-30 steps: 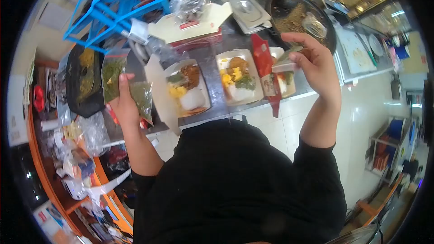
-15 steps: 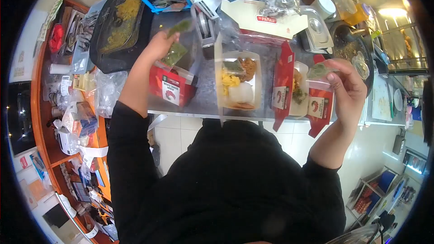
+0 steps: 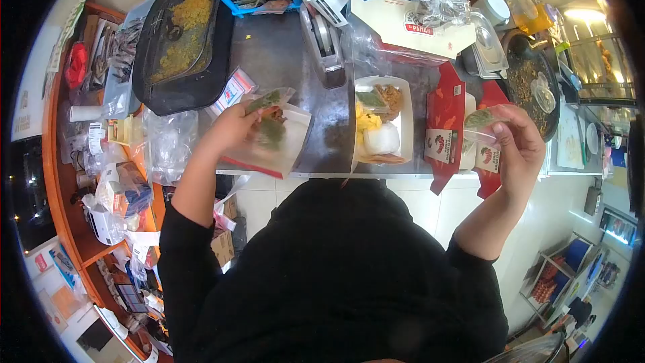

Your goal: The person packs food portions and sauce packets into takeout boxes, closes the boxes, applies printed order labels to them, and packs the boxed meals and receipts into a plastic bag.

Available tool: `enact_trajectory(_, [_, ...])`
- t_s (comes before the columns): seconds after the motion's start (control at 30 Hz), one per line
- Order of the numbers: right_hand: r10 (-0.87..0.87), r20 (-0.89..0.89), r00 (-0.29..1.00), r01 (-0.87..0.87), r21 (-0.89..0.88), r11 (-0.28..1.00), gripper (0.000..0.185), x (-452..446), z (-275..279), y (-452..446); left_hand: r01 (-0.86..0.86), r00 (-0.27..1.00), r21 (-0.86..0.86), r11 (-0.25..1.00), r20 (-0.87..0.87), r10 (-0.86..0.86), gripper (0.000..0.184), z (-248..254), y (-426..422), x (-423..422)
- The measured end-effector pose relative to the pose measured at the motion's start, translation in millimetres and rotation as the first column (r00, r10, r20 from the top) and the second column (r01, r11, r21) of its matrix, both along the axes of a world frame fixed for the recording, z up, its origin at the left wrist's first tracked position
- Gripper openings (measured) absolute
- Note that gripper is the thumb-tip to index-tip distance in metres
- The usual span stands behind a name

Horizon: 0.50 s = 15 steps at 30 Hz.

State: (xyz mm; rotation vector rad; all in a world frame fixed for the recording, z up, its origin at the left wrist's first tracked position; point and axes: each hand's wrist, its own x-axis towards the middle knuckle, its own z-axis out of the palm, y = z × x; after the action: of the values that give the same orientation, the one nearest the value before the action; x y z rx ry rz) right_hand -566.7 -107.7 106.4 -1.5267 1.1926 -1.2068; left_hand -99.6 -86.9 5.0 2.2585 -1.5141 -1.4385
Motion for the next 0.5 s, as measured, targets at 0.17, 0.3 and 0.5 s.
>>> enact_trajectory(0.17, [0.125, -0.009, 0.992, -0.125, -0.014, 0.992, 0.035, 8, 5, -6, 0.086, 0.996, -0.59, 0.803, 0.066, -0.058, 0.031, 24, 20, -16])
enact_trajectory(0.3, [0.318, 0.107, 0.942, -0.313, -0.058, 0.948, 0.061, 75, 34, -13, -0.09, 0.948, -0.424, 0.901, -0.312, -0.052, 0.027, 104, 15, -74])
enact_trajectory(0.5, [0.619, -0.341, 0.708, -0.702, -0.238, 0.671, 0.039, 120, 52, -32, 0.239, 0.851, -0.46, 0.855, -0.325, -0.412, 0.029, 136, 2, -130])
